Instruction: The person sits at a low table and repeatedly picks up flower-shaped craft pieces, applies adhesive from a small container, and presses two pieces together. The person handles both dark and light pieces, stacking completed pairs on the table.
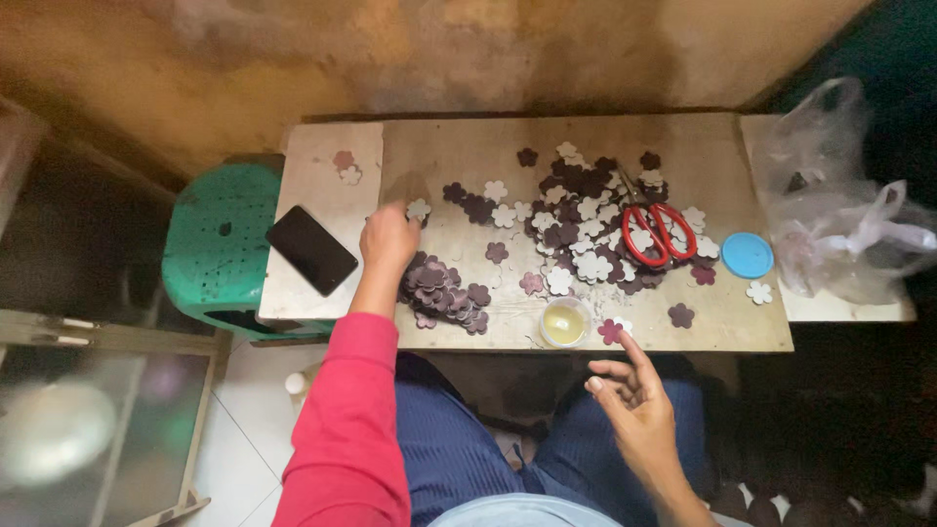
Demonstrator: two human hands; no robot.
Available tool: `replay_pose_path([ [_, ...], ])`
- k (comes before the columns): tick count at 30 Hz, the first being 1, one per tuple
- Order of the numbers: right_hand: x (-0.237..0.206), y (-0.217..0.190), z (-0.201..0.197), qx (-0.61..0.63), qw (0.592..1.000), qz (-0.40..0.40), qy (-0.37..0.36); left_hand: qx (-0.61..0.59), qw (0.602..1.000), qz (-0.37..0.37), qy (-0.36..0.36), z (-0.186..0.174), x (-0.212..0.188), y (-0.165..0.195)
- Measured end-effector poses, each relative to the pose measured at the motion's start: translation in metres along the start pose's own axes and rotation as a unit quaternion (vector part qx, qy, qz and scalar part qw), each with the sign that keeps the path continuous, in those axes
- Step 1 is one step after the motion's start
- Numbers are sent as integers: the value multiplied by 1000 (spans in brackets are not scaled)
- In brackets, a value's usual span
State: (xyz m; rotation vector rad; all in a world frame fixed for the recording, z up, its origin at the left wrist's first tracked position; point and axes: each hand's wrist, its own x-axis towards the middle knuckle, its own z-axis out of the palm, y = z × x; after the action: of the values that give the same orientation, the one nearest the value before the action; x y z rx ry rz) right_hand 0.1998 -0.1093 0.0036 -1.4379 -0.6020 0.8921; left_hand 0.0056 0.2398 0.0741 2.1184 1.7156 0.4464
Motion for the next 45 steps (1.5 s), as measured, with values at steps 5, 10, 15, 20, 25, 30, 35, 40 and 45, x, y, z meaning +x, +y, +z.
replay_pose_path([
  [5,-4,-2,-2,6,1000,-6,-7,4,999,-36,2,26,24,24],
  [10,-9,-4,-6,-1,1000,8,7,-3,994,-103,-45,62,20,75],
  [15,-4,-5,-12,-7,1000,-5,16,42,997,64,28,82,-11,100],
  [20,10,-8,-13,-64,997,-23,39,1,989,135,-64,76,-31,89],
  [25,47,-30,-3,-207,970,-113,50,2,987,152,-42,68,-33,78],
  [30,113,-60,8,-347,901,-259,-1,-100,961,255,21,70,-73,73],
  [35,145,-71,25,-477,841,-229,-107,-124,970,210,-27,51,-137,73],
  [40,155,-66,18,-434,869,-212,-103,-209,969,128,-36,42,-171,58],
  [45,149,-58,9,-306,934,-184,7,-312,943,54,-107,52,-186,57],
])
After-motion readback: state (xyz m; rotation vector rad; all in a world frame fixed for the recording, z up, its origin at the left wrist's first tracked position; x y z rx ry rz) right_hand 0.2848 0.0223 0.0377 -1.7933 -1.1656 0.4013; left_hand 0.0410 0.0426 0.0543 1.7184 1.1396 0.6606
